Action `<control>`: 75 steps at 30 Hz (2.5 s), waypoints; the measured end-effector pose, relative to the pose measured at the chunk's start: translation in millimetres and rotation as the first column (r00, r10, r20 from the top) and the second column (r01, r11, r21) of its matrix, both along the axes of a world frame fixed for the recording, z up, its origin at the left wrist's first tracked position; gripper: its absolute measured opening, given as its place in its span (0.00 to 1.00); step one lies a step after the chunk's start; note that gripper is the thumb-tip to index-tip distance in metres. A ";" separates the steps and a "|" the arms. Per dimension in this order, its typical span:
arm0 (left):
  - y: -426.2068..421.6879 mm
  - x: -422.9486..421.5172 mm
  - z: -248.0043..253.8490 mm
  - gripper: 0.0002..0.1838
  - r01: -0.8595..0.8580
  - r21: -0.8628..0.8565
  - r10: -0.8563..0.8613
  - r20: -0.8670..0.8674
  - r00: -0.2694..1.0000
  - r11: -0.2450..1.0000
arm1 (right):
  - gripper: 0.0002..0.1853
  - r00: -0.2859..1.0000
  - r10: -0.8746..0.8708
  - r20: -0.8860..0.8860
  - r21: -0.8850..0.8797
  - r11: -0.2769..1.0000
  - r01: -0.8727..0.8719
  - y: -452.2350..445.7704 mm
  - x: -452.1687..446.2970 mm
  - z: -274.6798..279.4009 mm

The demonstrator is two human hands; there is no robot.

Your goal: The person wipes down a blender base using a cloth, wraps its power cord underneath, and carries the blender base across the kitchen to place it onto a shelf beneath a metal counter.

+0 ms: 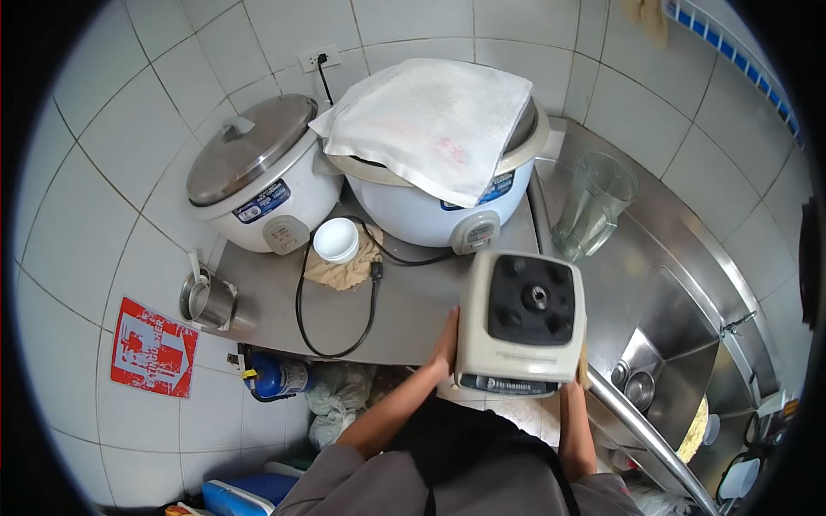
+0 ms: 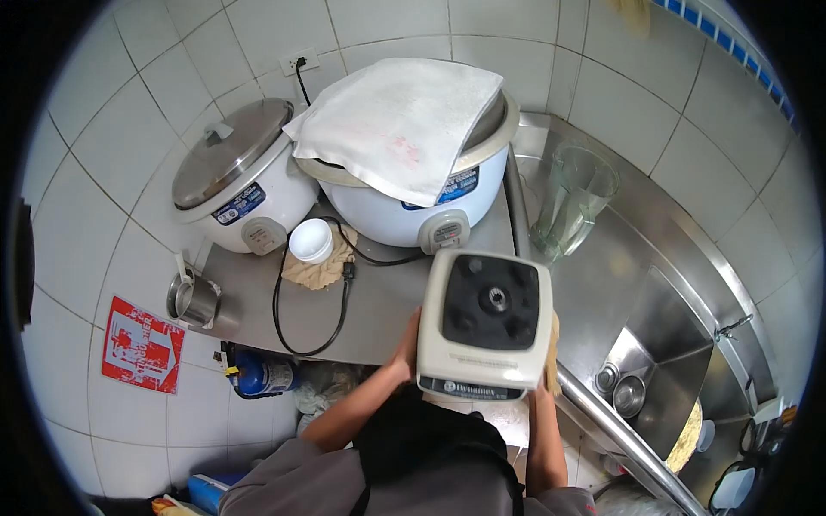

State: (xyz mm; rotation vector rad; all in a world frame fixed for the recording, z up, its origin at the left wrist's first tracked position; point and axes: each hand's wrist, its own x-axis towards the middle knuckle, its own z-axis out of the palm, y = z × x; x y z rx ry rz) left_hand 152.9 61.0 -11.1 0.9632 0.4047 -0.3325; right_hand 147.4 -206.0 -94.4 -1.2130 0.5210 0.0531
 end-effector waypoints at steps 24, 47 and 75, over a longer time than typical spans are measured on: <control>133.0 19.5 57.2 0.34 0.041 0.406 -0.245 0.465 0.851 0.913 | 0.24 0.959 0.096 0.267 -0.231 0.972 -0.033 119.7 0.7 50.0; 233.7 -13.8 43.4 0.39 -0.203 0.508 0.032 0.326 0.945 0.837 | 0.26 0.809 0.336 0.482 -0.396 0.907 -0.141 250.9 7.0 19.2; 162.6 -27.2 145.6 0.36 -0.353 0.901 -0.258 0.414 0.873 0.251 | 0.14 0.757 0.642 0.123 -0.968 -0.092 0.235 92.8 46.1 51.8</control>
